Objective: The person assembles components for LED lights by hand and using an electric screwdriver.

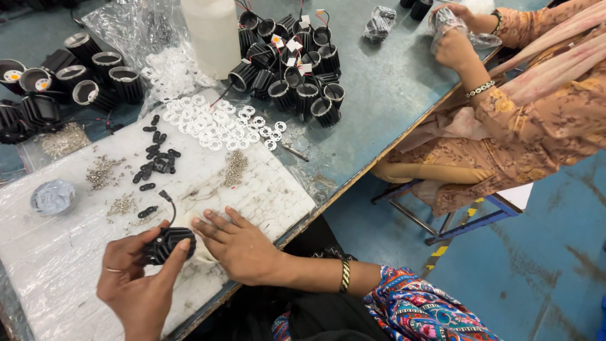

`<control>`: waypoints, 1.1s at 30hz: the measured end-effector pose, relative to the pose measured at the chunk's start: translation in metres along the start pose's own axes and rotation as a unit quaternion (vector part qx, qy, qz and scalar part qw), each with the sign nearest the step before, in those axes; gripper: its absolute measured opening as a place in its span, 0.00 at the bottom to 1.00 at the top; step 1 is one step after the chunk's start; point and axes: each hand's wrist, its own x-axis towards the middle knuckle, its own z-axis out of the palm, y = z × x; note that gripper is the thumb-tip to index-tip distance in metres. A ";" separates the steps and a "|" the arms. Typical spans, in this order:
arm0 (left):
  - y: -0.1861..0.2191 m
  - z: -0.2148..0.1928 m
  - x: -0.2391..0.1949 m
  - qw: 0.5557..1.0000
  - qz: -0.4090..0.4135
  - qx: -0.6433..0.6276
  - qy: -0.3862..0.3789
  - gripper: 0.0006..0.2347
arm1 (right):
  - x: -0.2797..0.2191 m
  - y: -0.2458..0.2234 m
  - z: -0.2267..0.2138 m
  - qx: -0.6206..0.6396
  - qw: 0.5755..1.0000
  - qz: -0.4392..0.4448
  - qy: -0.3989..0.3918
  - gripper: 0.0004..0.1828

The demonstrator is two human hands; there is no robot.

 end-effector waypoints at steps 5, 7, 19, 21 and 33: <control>0.009 -0.037 0.016 0.995 0.085 -0.013 0.052 0.16 | 0.001 -0.003 -0.006 -0.016 1.000 -0.003 -0.023 0.43; 0.013 -0.054 0.016 0.995 0.057 -0.024 0.082 0.14 | 0.001 -0.004 -0.008 -0.058 0.998 -0.007 -0.032 0.44; -0.037 -0.083 -0.025 0.979 0.043 -0.098 0.173 0.12 | 0.038 0.013 -0.013 0.117 0.993 -0.024 0.013 0.23; -0.042 -0.078 -0.025 0.974 -0.008 -0.105 0.202 0.13 | 0.046 0.017 -0.008 0.172 0.985 0.011 0.014 0.17; -0.025 -0.063 -0.043 0.985 -0.114 0.114 0.067 0.17 | 0.049 0.042 -0.074 0.402 0.898 0.124 0.127 0.37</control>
